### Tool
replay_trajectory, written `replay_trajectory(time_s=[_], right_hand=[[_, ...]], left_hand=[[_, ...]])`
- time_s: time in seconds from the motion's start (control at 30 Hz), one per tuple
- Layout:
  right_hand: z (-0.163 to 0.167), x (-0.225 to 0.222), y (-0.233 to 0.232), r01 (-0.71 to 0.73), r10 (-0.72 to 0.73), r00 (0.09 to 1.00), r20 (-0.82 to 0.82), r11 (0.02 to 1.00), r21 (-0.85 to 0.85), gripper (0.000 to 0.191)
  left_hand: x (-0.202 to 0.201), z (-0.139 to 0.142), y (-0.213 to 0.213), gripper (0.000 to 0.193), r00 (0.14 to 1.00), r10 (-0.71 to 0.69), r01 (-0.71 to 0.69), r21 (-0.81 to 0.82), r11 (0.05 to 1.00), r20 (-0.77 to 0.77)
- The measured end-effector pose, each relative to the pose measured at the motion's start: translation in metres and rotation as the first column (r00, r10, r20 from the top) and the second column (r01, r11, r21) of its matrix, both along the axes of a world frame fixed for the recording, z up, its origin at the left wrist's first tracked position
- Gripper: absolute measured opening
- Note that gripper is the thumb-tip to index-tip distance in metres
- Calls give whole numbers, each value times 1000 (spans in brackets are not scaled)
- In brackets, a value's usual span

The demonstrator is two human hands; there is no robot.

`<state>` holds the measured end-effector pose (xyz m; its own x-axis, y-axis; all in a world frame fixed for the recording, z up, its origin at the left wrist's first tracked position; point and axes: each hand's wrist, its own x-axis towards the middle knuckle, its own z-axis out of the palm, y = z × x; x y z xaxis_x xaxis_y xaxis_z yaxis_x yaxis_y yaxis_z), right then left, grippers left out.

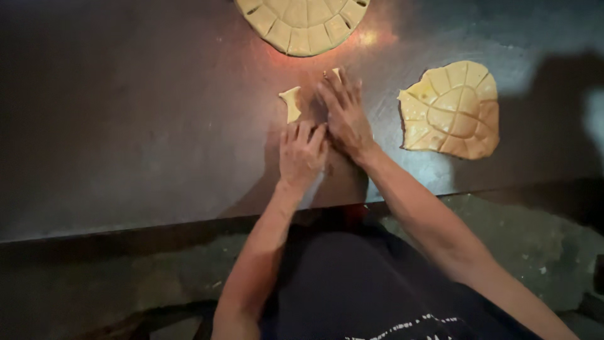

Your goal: The person pinches off small pieces of dough and rolls them by hand into strips on a metal worktable. The person stretches and flattens dough pieces, then places the finished dough strips into a baking tray alongside other shaped pieces.

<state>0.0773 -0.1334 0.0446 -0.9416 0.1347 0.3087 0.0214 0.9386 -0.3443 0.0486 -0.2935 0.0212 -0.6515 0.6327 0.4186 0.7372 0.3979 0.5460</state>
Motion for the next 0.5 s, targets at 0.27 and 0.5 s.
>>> replay_trajectory(time_s=[0.27,0.5], right_hand=[[13,71,27,-242,247,969,-5,943,-227,35],[14,71,92,-5,36,994,104,959,-284,23]], left_hand=[[1,0,-5,19,984,-149,154,-48,987,100],[-25,7,38,21,992,-115,113,23,993,55]])
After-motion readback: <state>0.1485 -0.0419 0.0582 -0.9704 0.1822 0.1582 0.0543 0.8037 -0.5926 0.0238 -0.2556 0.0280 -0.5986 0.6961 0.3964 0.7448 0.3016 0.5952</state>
